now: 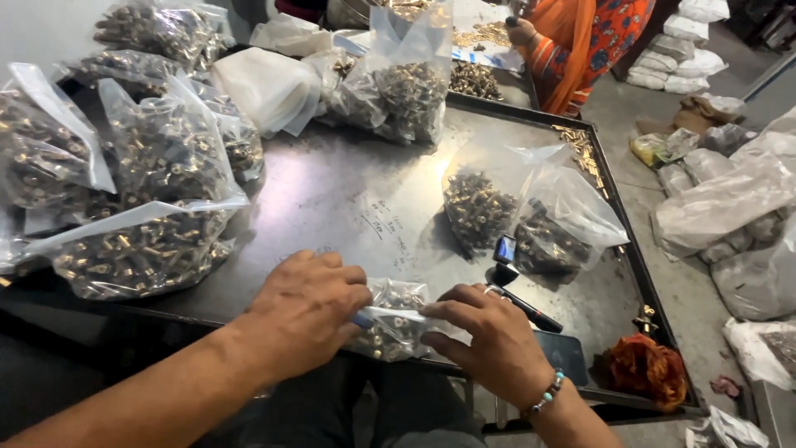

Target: Packing and sealing small metal components into plastic bags on a workshop table.

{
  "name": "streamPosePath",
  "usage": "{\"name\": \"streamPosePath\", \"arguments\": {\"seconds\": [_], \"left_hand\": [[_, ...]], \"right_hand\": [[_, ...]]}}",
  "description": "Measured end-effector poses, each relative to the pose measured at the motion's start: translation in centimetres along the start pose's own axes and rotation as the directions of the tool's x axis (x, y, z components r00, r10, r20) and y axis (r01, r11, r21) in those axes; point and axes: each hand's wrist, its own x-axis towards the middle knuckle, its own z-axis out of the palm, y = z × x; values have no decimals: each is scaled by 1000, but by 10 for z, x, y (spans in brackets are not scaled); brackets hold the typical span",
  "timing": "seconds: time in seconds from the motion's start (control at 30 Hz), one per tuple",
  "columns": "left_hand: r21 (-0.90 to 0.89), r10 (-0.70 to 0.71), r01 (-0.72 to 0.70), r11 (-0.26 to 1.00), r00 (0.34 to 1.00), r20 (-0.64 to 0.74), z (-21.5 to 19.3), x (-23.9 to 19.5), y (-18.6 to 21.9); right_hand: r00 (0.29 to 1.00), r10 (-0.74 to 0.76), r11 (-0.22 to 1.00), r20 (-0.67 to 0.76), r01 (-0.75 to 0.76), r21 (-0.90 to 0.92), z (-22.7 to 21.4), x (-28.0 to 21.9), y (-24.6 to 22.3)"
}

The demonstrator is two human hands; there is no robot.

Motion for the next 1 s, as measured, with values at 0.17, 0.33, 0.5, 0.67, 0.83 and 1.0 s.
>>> {"name": "streamPosePath", "arguments": {"seconds": [0.17, 0.33, 0.5, 0.67, 0.83, 1.0], "left_hand": [[-48, -35, 38, 998, 998, 61, -2, 4, 8], [-89, 4, -10, 996, 997, -72, 6, 12, 22], [-74, 17, -12, 997, 998, 54, 15, 25, 24], [-49, -9, 15, 999, 993, 120, 14, 23, 27], [-130, 27, -30, 991, 999, -24, 10, 33, 36], [-125, 5, 12, 992, 991, 134, 1, 44, 35]], "right_hand": [[999, 51, 999, -2, -51, -18, 2, -12, 14], [999, 11, 1000, -30, -12, -7, 3, -12, 16], [999, 47, 999, 1, -47, -16, -5, -15, 10], [971, 238, 970, 41, -239, 39, 4, -29, 19], [987, 142, 986, -77, -134, 98, 9, -36, 31], [976, 208, 971, -70, -197, 138, 7, -34, 33]]}}
